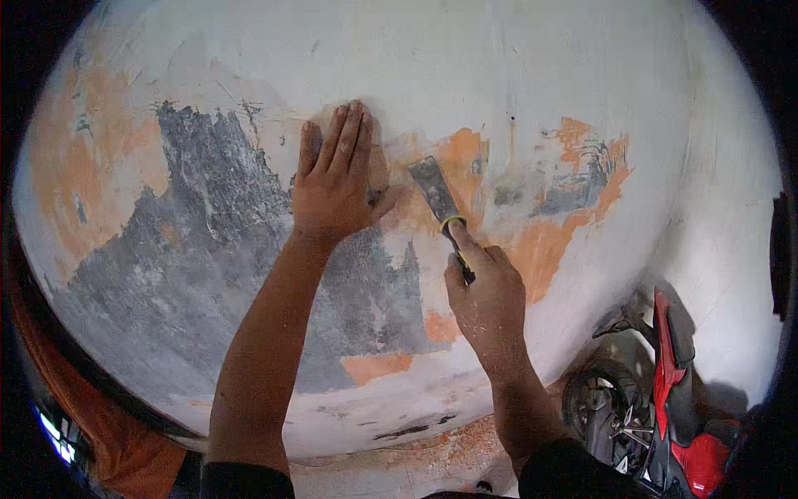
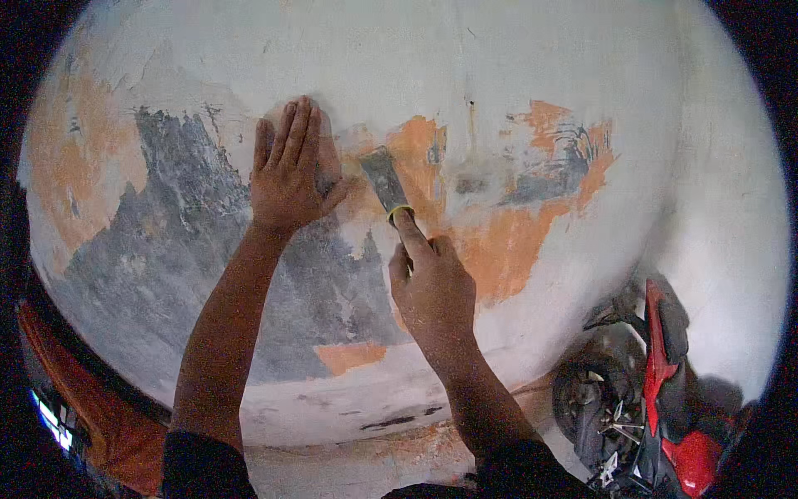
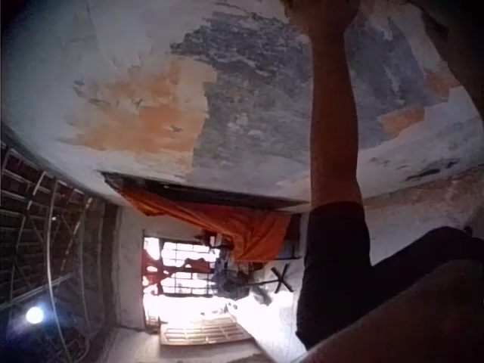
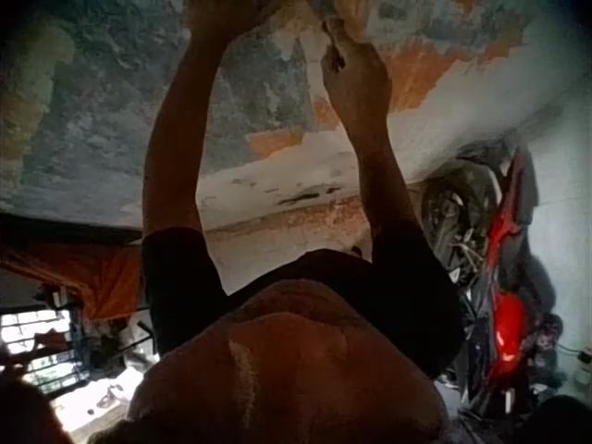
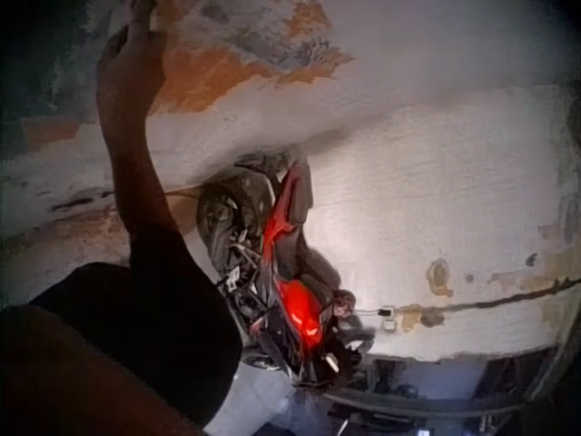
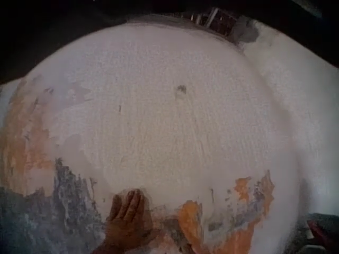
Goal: The recorder uses a scraping tool to remove old paint or plaster from a wall.
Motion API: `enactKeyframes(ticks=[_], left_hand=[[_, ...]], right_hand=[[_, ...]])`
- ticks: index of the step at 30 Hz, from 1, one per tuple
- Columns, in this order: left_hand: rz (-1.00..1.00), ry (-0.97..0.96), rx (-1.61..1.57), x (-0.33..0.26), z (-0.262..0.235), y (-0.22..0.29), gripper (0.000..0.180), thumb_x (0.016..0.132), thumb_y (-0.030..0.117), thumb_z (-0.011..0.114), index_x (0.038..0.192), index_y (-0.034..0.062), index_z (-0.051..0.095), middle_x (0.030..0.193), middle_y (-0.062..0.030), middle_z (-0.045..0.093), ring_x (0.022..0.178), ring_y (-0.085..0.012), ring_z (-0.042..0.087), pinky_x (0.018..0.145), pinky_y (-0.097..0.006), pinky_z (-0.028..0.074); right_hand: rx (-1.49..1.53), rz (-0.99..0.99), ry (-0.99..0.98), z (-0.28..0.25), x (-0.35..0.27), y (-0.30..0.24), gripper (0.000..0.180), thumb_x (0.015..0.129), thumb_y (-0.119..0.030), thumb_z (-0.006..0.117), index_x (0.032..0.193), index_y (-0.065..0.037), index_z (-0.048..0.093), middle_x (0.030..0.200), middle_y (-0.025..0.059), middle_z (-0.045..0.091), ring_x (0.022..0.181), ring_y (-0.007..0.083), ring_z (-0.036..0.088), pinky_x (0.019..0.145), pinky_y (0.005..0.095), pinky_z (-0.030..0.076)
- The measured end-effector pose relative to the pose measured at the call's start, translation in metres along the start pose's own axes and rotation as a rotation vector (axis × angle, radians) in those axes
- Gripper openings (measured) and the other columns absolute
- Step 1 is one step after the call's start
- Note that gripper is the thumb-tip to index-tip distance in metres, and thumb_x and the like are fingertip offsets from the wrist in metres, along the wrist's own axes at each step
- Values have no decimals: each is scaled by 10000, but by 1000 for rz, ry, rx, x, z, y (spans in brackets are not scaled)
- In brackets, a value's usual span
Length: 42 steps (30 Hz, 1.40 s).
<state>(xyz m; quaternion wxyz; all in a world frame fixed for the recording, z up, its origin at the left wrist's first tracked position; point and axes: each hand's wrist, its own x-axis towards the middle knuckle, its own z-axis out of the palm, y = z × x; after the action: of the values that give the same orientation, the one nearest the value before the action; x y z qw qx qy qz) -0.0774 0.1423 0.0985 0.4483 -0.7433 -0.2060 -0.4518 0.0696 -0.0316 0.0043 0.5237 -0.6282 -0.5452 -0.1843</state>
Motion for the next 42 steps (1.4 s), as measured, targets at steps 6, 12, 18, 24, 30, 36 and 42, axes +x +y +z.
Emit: enactKeyframes(ticks=[6, 12, 18, 24, 30, 36, 42], left_hand=[[4, 26, -17, 5, -2, 4, 966, 835, 658, 615, 1528, 29, 374, 1612, -138, 332, 1508, -275, 292, 1231, -562, 157], [3, -25, 16, 4, -2, 2, 953, 822, 612, 667, 1516, 21, 390, 1611, -137, 336, 1499, -279, 313, 1224, -565, 178], [18, 63, -47, 3, -1, 1, 951, 811, 601, 687, 1508, 20, 398, 1611, -136, 334, 1497, -275, 317, 1223, -564, 180], [-1, 39, -6, 2, 2, 2, 942, 841, 637, 637, 1517, 29, 388, 1606, -132, 346, 1493, -274, 324, 1221, -569, 183], [9, 59, 7, 1, 2, 0, 945, 844, 656, 619, 1523, 42, 385, 1607, -130, 346, 1493, -268, 327, 1223, -568, 173], [12, 35, 15, 2, 0, 2, 933, 859, 667, 604, 1522, 47, 388, 1603, -131, 351, 1489, -273, 332, 1225, -561, 176], [25, 71, -8, 1, 4, 3, 914, 865, 642, 619, 1522, 50, 389, 1602, -132, 350, 1497, -268, 316, 1231, -553, 162]], right_hand=[[-23, -35, 62, -7, 39, -8, 425, 951, -197, 622, 1375, -176, 604, 815, 198, 611, 722, 348, 674, 621, 458, 564], [-30, 29, 8, -5, 19, 7, 402, 955, -197, 618, 1355, -163, 614, 809, 199, 608, 734, 341, 677, 618, 451, 564], [-57, 9, 50, -15, 26, -2, 412, 959, -197, 616, 1368, -150, 596, 799, 193, 609, 736, 351, 676, 627, 465, 560], [-5, 49, 25, -21, 34, -4, 416, 953, -183, 618, 1367, -155, 611, 810, 203, 616, 760, 371, 674, 654, 474, 550], [-5, 73, -34, -19, 20, 9, 400, 941, -120, 640, 1340, -85, 631, 875, 270, 665, 760, 346, 695, 660, 426, 523], [2, 135, -48, -37, 41, -9, 388, 945, -120, 630, 1330, -74, 640, 895, 268, 670, 781, 307, 713, 682, 416, 535], [-24, 110, -62, -30, 33, 8, 399, 951, -201, 606, 1337, -105, 628, 816, 238, 639, 769, 395, 682, 682, 499, 553]])
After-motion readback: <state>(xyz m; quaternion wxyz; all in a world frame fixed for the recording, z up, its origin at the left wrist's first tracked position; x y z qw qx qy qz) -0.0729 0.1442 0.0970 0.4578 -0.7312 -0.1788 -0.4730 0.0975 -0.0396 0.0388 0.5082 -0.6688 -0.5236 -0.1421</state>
